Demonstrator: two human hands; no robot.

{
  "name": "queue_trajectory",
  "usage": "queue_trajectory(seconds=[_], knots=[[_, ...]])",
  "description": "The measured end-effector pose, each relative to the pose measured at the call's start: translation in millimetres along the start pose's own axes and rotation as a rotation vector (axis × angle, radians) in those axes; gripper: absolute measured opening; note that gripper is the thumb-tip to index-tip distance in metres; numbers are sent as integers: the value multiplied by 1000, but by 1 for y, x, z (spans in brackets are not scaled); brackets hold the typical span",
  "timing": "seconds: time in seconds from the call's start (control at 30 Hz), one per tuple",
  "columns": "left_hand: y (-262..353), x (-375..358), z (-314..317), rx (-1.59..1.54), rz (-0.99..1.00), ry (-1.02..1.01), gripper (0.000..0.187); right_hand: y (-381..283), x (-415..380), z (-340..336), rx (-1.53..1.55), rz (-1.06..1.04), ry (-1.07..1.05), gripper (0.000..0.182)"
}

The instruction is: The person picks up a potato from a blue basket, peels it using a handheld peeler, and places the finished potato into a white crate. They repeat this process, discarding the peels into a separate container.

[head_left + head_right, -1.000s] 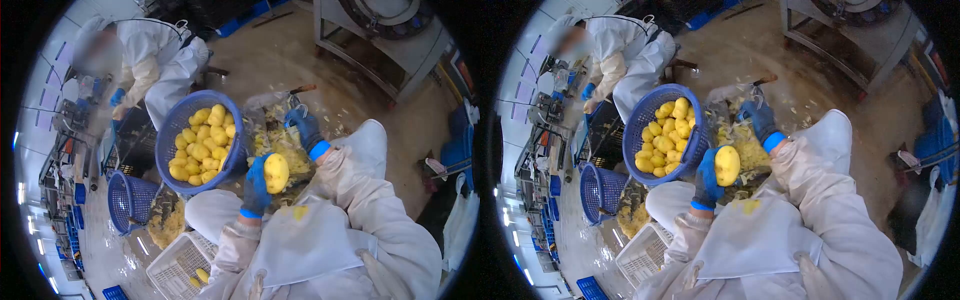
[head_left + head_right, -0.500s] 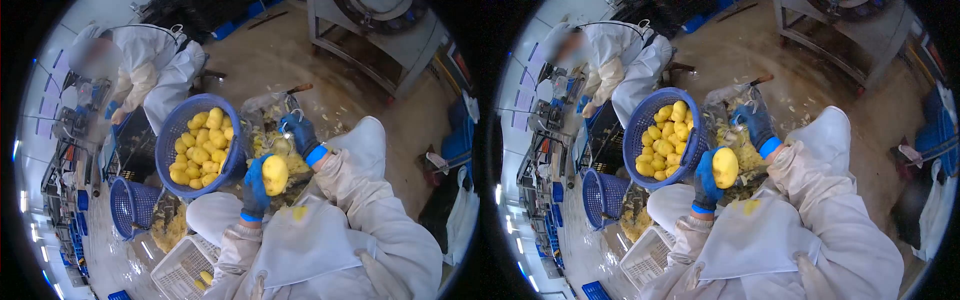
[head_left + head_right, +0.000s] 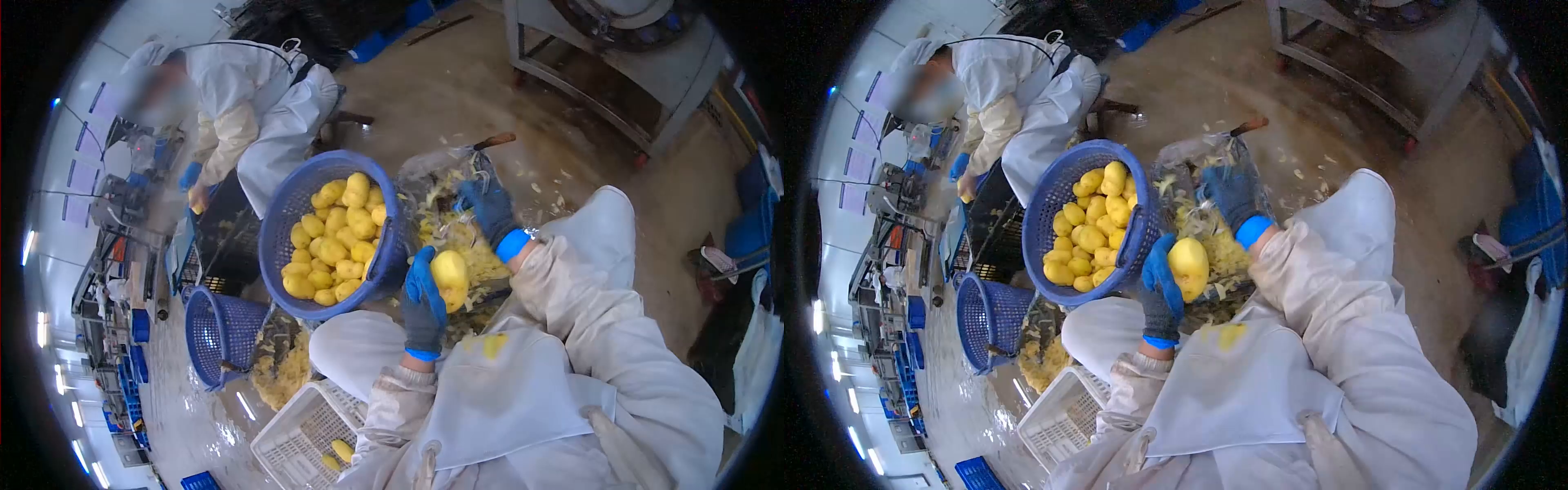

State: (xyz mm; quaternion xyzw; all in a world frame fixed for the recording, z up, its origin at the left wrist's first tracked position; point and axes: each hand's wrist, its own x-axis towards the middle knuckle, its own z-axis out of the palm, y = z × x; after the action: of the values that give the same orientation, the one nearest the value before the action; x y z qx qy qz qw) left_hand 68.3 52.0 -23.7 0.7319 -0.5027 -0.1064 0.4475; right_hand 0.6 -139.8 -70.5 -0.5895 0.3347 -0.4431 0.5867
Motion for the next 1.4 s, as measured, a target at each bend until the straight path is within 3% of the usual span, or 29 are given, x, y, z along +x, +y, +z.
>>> queue_trajectory(seconds=[0.03, 0.1, 0.13, 0.17, 0.27, 0.33, 0.37, 0.43, 0.47, 0.5, 0.57, 0.63, 0.7, 0.73, 0.8, 0.9, 0.97, 1.0, 1.03, 1.1, 1.17, 1.2, 1.23, 1.27, 1.3, 1.37, 1.4], knots=[[-3, 2, -3, 72, 43, 31, 31, -17, 1, 1, 10, -7, 1, 21], [-14, 6, 0, 25, 29, 49, 32, -41, -10, -1, 326, 245, 15, 38], [-16, 2, 4, -27, 5, 66, 33, -34, -24, 12, 331, 106, -38, 40], [-12, 3, 6, -32, 4, 64, 33, -47, -42, 23, 254, 71, -59, 26], [-6, 4, 3, 3, -44, 14, 34, 6, -13, -3, 186, 225, -142, 24], [-10, 0, -2, 214, 178, 29, 35, 17, 0, -20, 266, 176, 93, 25], [-11, 0, -2, 210, 168, 26, 35, 10, -9, -13, 259, 185, 91, 25], [-10, 5, -1, 72, 55, -63, 37, -8, -32, 9, 368, 224, -117, 26], [-6, 7, -1, 69, 68, -67, 37, -30, -33, 9, 390, 381, -86, 26], [-1, 5, -3, -59, 61, -79, 36, -20, -28, 1, 395, 377, -79, 26], [-1, 10, -8, -175, 65, -89, 35, -6, -7, -13, 685, 384, 122, 29], [-6, 0, -6, -50, 211, 64, 36, -23, -28, -11, 509, 307, 7, 30], [8, 8, -13, -16, 186, 1, 36, -49, -37, 5, 523, 411, -257, 27], [20, 9, -15, -95, 197, 41, 38, -17, -29, 5, 534, 531, -225, 27], [25, 8, -17, -309, 128, 75, 45, -17, -26, -5, 686, 509, -122, 25], [23, 3, -22, -248, 161, 96, 48, -42, -38, 8, 867, 552, 36, 24], [23, 4, -19, -186, 170, 99, 44, -37, -34, 9, 570, 527, -261, 25], [23, 6, -19, -120, 181, 105, 41, 4, -24, -1, 63, -53, -236, 26], [22, 11, -18, -52, 197, 118, 38, -10, -22, -2, 66, -66, -234, 26], [20, 13, -14, 50, 310, 171, 32, -48, -25, -4, 814, 445, 33, 28], [22, 3, -12, -145, 151, -24, 34, -37, -40, 4, 840, 403, -30, 29], [32, -4, -2, -642, -140, -75, 42, -28, -34, 4, 708, 405, -154, 28], [29, -2, -2, -641, -134, -78, 42, -24, -27, 5, 577, 402, -273, 27], [23, -1, -2, -1093, -483, -159, 42, -21, -17, -2, 471, 228, -215, 28], [19, 1, -3, -1535, -842, -236, 42, -17, -16, -2, 474, 223, -220, 28], [21, 8, -2, -1595, -957, -173, 41, -35, -21, 0, 529, 75, -91, 31], [12, 7, 0, -1748, -947, -244, 41, -26, -28, 11, 733, 243, -156, 30]])
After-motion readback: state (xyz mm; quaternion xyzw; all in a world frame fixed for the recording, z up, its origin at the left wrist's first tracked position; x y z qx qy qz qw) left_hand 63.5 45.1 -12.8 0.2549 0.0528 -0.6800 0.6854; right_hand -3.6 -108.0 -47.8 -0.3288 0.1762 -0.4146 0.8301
